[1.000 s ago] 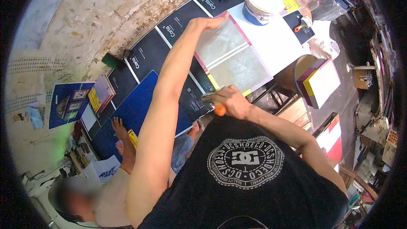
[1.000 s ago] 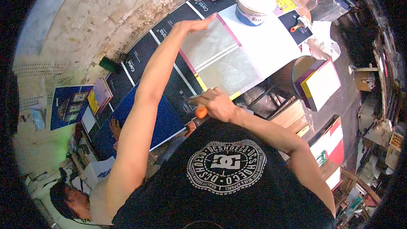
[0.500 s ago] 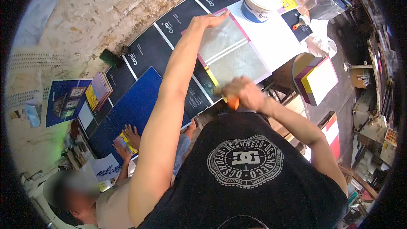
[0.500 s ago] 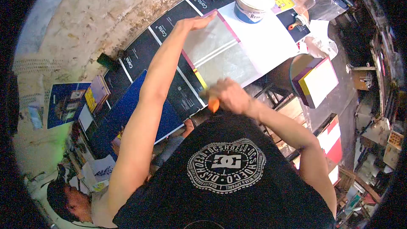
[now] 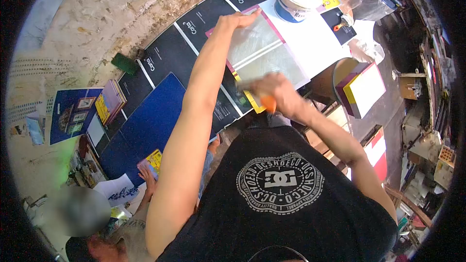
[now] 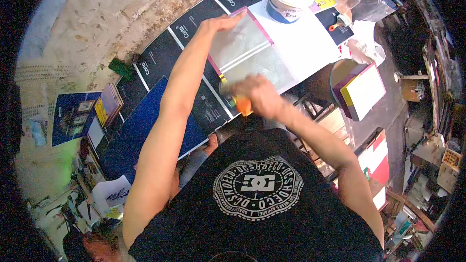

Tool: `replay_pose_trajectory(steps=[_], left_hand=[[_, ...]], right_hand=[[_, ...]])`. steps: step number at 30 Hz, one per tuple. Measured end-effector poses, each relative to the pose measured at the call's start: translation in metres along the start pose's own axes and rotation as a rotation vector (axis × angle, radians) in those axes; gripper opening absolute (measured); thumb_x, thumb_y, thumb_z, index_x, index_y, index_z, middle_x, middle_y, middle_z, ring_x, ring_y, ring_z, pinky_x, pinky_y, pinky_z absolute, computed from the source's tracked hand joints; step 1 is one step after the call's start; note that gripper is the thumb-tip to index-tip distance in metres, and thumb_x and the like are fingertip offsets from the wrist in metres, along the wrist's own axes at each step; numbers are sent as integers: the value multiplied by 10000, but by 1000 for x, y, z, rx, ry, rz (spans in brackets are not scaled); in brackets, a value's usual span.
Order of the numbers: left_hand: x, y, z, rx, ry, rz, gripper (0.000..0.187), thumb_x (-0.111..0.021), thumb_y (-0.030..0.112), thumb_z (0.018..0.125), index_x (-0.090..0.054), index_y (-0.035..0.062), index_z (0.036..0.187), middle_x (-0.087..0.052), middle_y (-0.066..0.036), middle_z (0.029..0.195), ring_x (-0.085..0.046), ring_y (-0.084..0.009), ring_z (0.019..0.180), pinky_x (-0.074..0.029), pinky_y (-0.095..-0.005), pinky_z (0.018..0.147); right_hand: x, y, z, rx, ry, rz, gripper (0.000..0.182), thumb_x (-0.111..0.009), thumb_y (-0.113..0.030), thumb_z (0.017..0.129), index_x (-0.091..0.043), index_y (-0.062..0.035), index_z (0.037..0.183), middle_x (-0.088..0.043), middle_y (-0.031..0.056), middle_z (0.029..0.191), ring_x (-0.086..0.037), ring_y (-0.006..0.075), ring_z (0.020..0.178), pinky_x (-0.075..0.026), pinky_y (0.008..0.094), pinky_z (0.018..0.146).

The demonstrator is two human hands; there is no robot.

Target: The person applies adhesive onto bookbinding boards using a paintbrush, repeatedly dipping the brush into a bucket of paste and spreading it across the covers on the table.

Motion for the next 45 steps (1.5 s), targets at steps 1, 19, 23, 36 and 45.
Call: replay_pose_trajectory(steps=[1,19,23,36,45], left_hand=[[-2,1,-2,-5,-3,-17,1155,-189,934,775,-209,94,1569,-147,-192,1629,-133,-339,1512,-130,-510,1219],[6,21,-73,-12,41,32,1188,-172,952,746,-145,108,1583,-99,-122,1652,-85,-375,1513,-115,-567,1211],[11,25,-92,2,47,20,1195,-176,952,746,-131,100,1583,-94,-115,1654,-76,-368,1516,-110,-543,1218],[-3,15,-50,-63,52,59,1126,-108,925,780,-267,127,1558,-61,-151,1651,-38,-336,1523,-70,-530,1225],[-3,25,-34,12,47,105,1082,-92,915,789,-276,179,1561,-52,-132,1655,-60,-332,1524,-75,-594,1203]], right_hand=[[18,9,14,-48,54,-110,368,-605,-186,830,-676,-141,1189,-691,68,1179,-631,272,977,-472,376,821],[-36,-32,-80,58,-360,-239,443,-587,-154,826,-607,-91,1264,-638,66,1129,-594,230,1095,-457,365,918],[-25,-45,-84,109,-494,-147,420,-598,-157,809,-626,-101,1225,-650,59,1109,-617,228,1062,-463,356,896],[-27,-8,-76,132,-385,-120,370,-479,-207,922,-631,-162,1257,-666,67,1188,-613,221,1107,-437,363,873],[6,76,24,185,-286,-164,412,-528,-235,887,-639,-268,1282,-639,-11,1303,-586,228,1054,-414,365,866]])
Point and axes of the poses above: each hand's wrist, its own z-axis towards the middle knuckle, its own x-axis out of the back of the hand, y = z × x, the point moved 8 cm from there along z, towards the middle knuckle
